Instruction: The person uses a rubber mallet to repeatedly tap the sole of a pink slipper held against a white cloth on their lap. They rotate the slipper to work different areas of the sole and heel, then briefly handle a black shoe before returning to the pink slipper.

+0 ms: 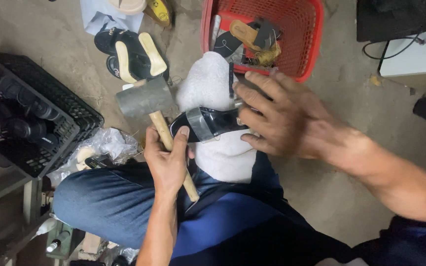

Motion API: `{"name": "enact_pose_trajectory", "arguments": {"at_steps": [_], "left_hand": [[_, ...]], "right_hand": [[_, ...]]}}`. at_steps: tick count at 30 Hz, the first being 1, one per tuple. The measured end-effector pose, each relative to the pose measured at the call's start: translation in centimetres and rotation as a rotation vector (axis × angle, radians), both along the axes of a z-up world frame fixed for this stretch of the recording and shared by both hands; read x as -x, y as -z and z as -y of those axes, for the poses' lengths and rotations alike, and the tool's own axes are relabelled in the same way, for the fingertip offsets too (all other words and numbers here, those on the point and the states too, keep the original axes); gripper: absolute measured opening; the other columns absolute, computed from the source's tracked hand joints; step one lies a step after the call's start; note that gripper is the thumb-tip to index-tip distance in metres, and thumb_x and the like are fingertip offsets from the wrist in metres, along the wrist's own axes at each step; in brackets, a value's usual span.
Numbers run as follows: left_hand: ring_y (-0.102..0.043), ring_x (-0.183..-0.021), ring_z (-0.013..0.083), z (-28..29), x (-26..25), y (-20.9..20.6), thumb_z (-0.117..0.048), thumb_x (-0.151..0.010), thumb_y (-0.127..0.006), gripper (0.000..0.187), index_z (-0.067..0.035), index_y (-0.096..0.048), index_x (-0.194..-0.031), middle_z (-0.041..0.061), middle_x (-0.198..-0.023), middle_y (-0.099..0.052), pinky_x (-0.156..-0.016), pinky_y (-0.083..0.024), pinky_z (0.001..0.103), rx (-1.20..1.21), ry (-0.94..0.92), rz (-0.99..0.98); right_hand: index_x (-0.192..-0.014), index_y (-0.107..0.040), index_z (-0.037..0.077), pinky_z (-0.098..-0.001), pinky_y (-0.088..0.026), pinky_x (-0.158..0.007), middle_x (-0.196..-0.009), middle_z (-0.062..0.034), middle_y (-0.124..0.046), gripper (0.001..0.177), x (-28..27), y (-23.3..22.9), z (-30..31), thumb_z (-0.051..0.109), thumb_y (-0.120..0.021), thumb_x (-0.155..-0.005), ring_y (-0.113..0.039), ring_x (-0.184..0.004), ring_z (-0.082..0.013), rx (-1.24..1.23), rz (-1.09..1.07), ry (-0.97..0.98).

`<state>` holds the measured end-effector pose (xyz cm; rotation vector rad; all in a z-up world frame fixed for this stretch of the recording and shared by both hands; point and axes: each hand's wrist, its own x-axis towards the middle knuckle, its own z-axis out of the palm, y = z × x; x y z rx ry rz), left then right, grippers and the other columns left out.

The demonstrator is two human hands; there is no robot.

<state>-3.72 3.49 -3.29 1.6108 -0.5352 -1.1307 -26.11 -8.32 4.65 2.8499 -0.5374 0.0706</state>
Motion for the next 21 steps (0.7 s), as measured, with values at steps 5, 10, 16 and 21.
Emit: {"name": "enact_pose_trajectory", "arguments": {"at_steps": [5,10,16,21], "left_hand": [[-0.059,-0.04,0.011,0.4,0.6,-0.2,-0.016,-0.098,-0.065,0.021,-0.013,-0.049,-0.111,0.003,-0.058,-0.049,-0.032,-0.039,0.022,0.014,-0.094,-0.072],[-0.065,-0.044,0.0154,0.8,0.8,0.4,-0.02,-0.098,-0.065,0.026,-0.014,-0.046,-0.114,0.005,-0.067,-0.057,-0.033,-0.039,0.022,-0.007,-0.153,-0.108],[-0.061,-0.041,0.0166,1.1,1.0,0.1,-0.022,-0.098,-0.064,0.025,-0.014,-0.046,-0.113,0.008,-0.063,-0.057,-0.034,-0.04,0.023,-0.042,-0.115,-0.071],[-0.05,-0.035,0.0125,1.1,0.2,-0.3,-0.022,-0.1,-0.063,0.021,-0.015,-0.045,-0.108,0.013,-0.054,-0.061,-0.033,-0.032,0.023,-0.031,-0.049,-0.056]], "right_hand": [[-0.087,-0.071,0.01,-0.0399,-0.065,-0.085,-0.123,-0.017,-0.072,0.055,1.0,-1.5,0.7,0.064,-0.08,-0.085,-0.066,-0.112,-0.0326,-0.042,0.135,-0.096],[-0.083,-0.064,0.009,-0.0314,-0.059,-0.081,-0.118,-0.0127,-0.072,0.033,2.1,-0.8,-1.4,0.036,-0.081,-0.094,-0.069,-0.107,-0.0266,-0.036,0.274,0.105],[-0.105,-0.061,0.004,-0.0329,-0.061,-0.073,-0.137,-0.0166,-0.066,0.025,2.0,1.6,-4.3,0.014,-0.076,-0.087,-0.073,-0.111,-0.0288,-0.287,0.52,0.412],[-0.14,-0.048,-0.002,-0.0449,-0.049,-0.115,-0.159,-0.0258,-0.04,0.055,0.7,2.2,-4.3,0.004,-0.061,-0.087,-0.046,-0.148,-0.0422,-0.765,0.718,0.483]]}}
